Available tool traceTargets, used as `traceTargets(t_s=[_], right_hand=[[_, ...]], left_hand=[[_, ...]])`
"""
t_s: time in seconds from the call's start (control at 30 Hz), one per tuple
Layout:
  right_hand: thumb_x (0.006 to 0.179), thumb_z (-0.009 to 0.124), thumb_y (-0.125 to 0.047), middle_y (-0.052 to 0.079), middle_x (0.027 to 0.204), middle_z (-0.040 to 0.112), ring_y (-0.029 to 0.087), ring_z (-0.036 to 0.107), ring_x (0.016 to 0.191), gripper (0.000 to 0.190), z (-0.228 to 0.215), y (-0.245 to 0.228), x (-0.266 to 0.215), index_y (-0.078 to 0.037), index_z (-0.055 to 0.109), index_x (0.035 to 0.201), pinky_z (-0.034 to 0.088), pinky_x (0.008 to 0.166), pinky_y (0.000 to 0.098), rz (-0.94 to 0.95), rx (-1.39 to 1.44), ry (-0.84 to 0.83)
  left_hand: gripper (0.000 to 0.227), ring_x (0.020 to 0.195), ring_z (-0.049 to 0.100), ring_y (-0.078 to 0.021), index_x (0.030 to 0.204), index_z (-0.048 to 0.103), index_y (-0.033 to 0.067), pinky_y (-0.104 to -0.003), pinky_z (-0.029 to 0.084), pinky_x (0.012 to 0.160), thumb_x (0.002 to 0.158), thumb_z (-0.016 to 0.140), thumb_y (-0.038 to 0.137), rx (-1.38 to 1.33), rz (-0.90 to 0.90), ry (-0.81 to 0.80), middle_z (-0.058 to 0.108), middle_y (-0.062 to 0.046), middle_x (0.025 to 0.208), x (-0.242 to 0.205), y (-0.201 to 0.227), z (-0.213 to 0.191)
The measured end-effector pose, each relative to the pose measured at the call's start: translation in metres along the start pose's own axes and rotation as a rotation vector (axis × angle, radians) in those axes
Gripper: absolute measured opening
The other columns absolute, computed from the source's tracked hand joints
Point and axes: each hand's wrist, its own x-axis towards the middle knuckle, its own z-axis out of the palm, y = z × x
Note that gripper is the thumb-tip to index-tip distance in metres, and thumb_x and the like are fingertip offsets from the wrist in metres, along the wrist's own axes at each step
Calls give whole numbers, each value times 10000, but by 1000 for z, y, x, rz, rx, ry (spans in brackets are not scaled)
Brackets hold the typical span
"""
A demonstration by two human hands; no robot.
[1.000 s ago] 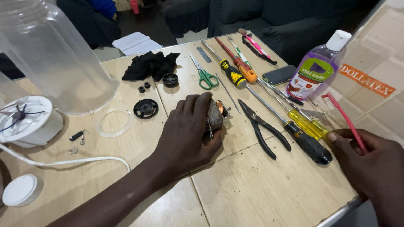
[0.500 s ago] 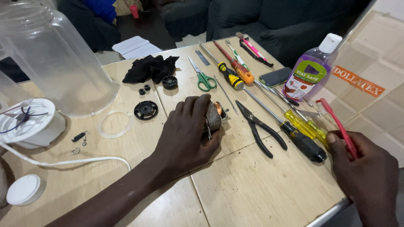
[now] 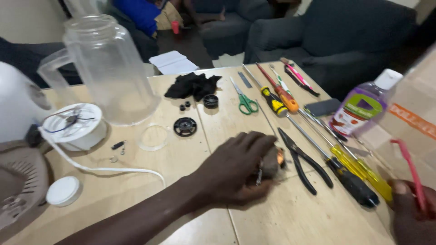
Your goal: Repairing and cleaning a small electric motor using various hand tools on a workbench
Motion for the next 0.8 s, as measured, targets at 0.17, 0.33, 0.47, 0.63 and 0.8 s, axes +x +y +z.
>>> traceTargets(t_s=[0.17, 0.33, 0.47, 0.63, 0.8], right_hand=[[1301, 521, -320, 155, 1157, 652, 250, 597, 1051, 335, 13, 40, 9, -26, 682, 1297, 437, 944, 341, 51, 171, -31], [1339, 546, -225, 192, 1110, 675, 292, 648, 950, 251, 14, 49, 7, -31, 704, 1364, 486, 791, 361, 24, 106, 21], [1297, 573, -190, 177, 1001, 685, 249, 654, 829, 232, 7, 9, 6, -34, 746, 1309, 452, 695, 323, 46, 28, 31], [1312, 574, -250, 191, 1037, 684, 247, 641, 872, 272, 2, 9, 0, -30, 732, 1344, 431, 735, 310, -18, 45, 16], [1297, 578, -209, 198, 1109, 700, 266, 663, 909, 252, 0, -1, -1, -10, 723, 1347, 454, 731, 308, -7, 51, 5]], left_hand=[[886, 1176, 596, -431, 1468, 369, -33, -500, 493, 894, 897, 464, 637, -18, 91, -20, 553, -260, 1368, -3, 2, -5], [921, 1072, 671, -430, 1457, 384, 0, -518, 525, 740, 852, 444, 691, -8, -3, 43, 575, -218, 1361, -3, 12, -9], [737, 797, 738, -340, 1366, 456, 52, -495, 507, 543, 966, 289, 649, -15, -99, 225, 655, -143, 1204, -8, 6, -5], [465, 664, 631, -297, 1148, 562, 51, -427, 427, 467, 1038, 335, 442, 5, -20, 236, 631, -115, 976, -6, 1, -1], [522, 651, 737, -222, 1071, 637, 54, -375, 428, 471, 1071, 298, 451, -35, 49, 307, 705, -76, 910, -8, 4, -4]])
